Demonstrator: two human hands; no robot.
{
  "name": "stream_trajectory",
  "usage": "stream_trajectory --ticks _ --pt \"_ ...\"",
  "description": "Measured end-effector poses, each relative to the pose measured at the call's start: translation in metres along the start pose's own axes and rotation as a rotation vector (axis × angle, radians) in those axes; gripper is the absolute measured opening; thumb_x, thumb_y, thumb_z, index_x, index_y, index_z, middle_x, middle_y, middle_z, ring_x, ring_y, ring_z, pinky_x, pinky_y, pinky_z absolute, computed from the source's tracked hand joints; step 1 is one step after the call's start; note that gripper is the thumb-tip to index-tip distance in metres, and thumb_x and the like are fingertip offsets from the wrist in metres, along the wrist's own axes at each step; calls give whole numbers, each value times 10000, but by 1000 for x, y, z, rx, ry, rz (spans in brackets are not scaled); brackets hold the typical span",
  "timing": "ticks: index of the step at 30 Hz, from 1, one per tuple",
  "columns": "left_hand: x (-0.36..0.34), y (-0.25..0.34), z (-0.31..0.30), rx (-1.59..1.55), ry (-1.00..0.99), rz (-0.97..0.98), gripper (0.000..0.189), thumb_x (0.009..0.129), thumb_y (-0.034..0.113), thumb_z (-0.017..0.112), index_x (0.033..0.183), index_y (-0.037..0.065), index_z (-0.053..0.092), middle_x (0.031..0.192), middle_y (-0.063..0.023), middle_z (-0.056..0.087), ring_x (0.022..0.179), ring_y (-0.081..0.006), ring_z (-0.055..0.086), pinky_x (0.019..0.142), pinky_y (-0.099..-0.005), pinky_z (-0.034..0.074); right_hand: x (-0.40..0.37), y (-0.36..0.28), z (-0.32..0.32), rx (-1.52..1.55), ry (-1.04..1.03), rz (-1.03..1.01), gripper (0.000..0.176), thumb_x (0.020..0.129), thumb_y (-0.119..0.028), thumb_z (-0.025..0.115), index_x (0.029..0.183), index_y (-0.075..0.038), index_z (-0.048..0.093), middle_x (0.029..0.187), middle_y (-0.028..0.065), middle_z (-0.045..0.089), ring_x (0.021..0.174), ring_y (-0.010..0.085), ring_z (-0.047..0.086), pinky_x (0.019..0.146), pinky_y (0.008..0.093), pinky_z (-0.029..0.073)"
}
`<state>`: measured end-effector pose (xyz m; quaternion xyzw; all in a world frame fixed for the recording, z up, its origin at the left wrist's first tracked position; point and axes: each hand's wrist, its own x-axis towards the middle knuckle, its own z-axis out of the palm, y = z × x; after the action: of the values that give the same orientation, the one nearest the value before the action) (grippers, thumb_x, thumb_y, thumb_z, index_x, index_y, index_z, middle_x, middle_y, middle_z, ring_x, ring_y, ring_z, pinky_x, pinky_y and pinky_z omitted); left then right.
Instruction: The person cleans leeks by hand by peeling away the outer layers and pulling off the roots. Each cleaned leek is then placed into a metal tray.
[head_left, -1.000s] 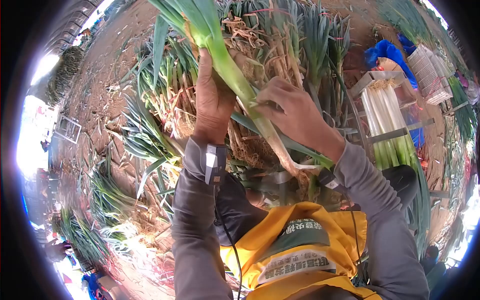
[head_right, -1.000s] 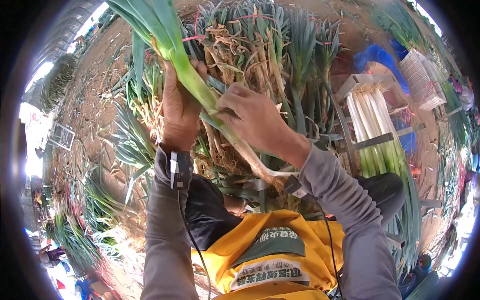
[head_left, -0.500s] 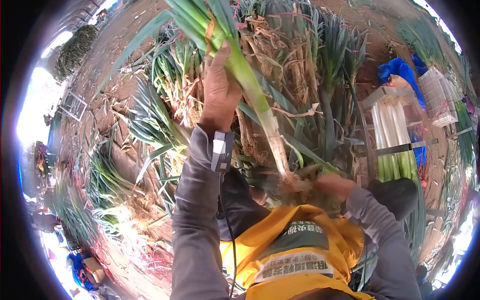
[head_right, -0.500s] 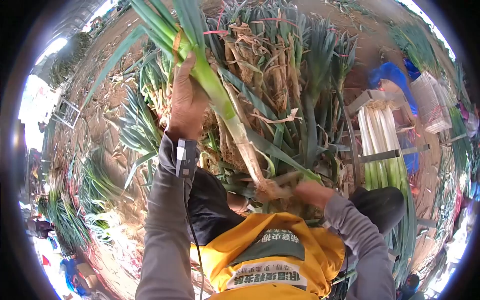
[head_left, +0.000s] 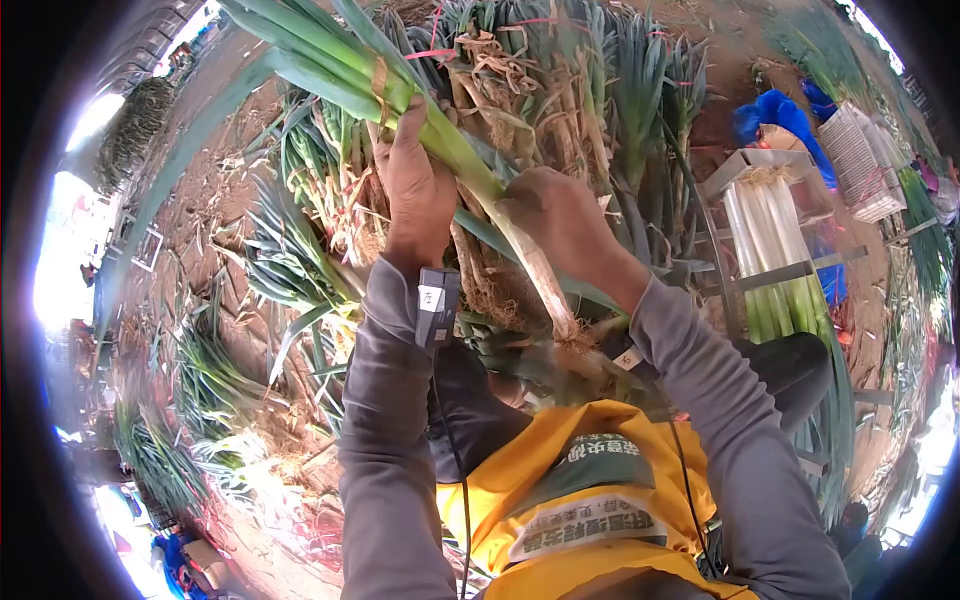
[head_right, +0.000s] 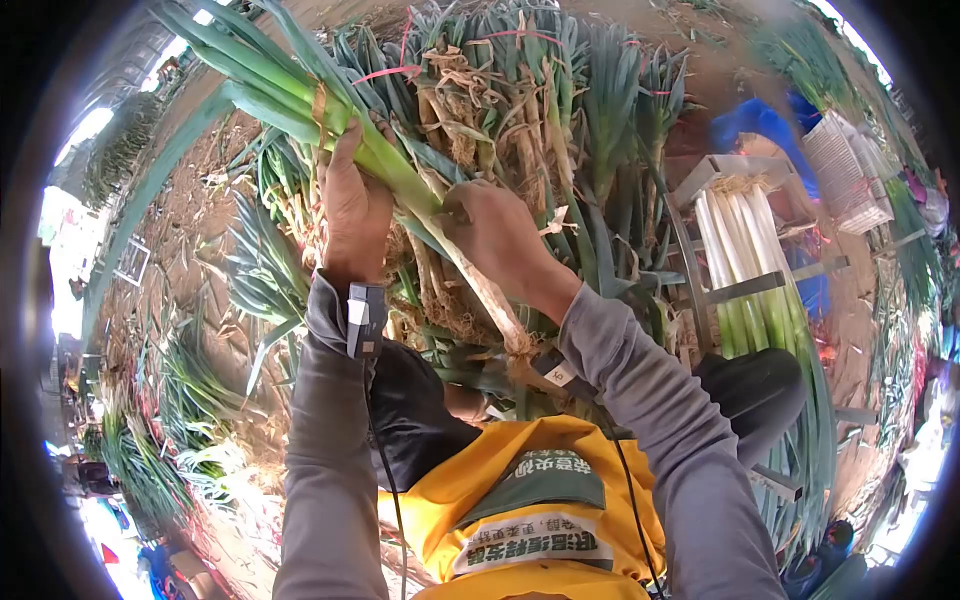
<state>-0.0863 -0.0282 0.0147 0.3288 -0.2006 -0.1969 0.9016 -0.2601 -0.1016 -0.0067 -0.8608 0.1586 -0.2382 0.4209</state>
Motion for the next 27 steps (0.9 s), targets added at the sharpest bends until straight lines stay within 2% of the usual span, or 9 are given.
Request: stream_trajectory --ticks 7,9,13,15,19,21,23,25,27 --pt "1 8 -1 -70 -31 -75 396 900 66 720 1259 80 552 1086 -74 636 876 -229 660 819 -373 584 7 -7 -17 403 -243 336 227 853 -193 737 943 9 686 853 98 671 733 161 603 697 328 495" --pt "-1 7 2 -46 7 -30 366 909 82 716 1242 74 564 1070 -74 639 877 -224 658 823 -375 585 2 3 -8 145 -150 -112 197 871 -175 728 980 -19 679 862 74 669 709 145 618 659 319 501" --pt "10 10 -7 -67 -21 -36 357 921 96 707 1244 84 555 1084 -67 633 881 -221 655 819 -378 588 -31 -17 -6 -187 -63 -454 191 878 -157 725 1000 -27 658 850 69 658 702 140 645 612 317 504" --pt "11 9 -12 -45 10 -14 358 926 87 690 1250 93 539 1092 -61 621 880 -221 646 801 -387 595 -41 -11 -14 430 -173 15 163 874 -102 710 994 -15 642 804 68 629 713 133 666 584 309 514" --pt "8 19 -8 32 71 32 396 948 30 619 1313 85 477 1079 -93 594 951 -224 617 800 -404 588 -73 13 -49 174 -326 129 91 886 -23 660 951 3 602 768 69 608 705 123 657 587 288 535" --pt "16 24 -16 0 61 78 414 941 24 621 1315 83 456 1106 -99 582 937 -228 615 798 -414 593 -112 29 -50 178 -550 301 120 922 -123 642 944 -12 602 793 104 645 706 195 681 619 370 549" --pt "20 28 -25 6 70 103 387 933 9 619 1283 84 471 1113 -104 584 941 -230 615 826 -419 589 -188 104 -24 -347 -800 81 205 952 -220 596 1026 -34 640 880 141 683 778 280 703 700 452 553" --pt "26 38 -27 54 66 185 377 928 -1 620 1265 83 475 1127 -108 585 947 -233 614 863 -426 582 -348 300 27 54 -579 259 289 978 -278 551 1127 -55 658 990 170 698 870 349 695 776 481 544" --pt "27 39 -36 39 126 176 504 906 5 652 1355 121 456 1163 -80 586 989 -228 614 862 -406 582 -248 161 -42 -68 -642 211 283 977 -254 568 1155 -53 658 1020 169 695 884 352 690 783 460 543"
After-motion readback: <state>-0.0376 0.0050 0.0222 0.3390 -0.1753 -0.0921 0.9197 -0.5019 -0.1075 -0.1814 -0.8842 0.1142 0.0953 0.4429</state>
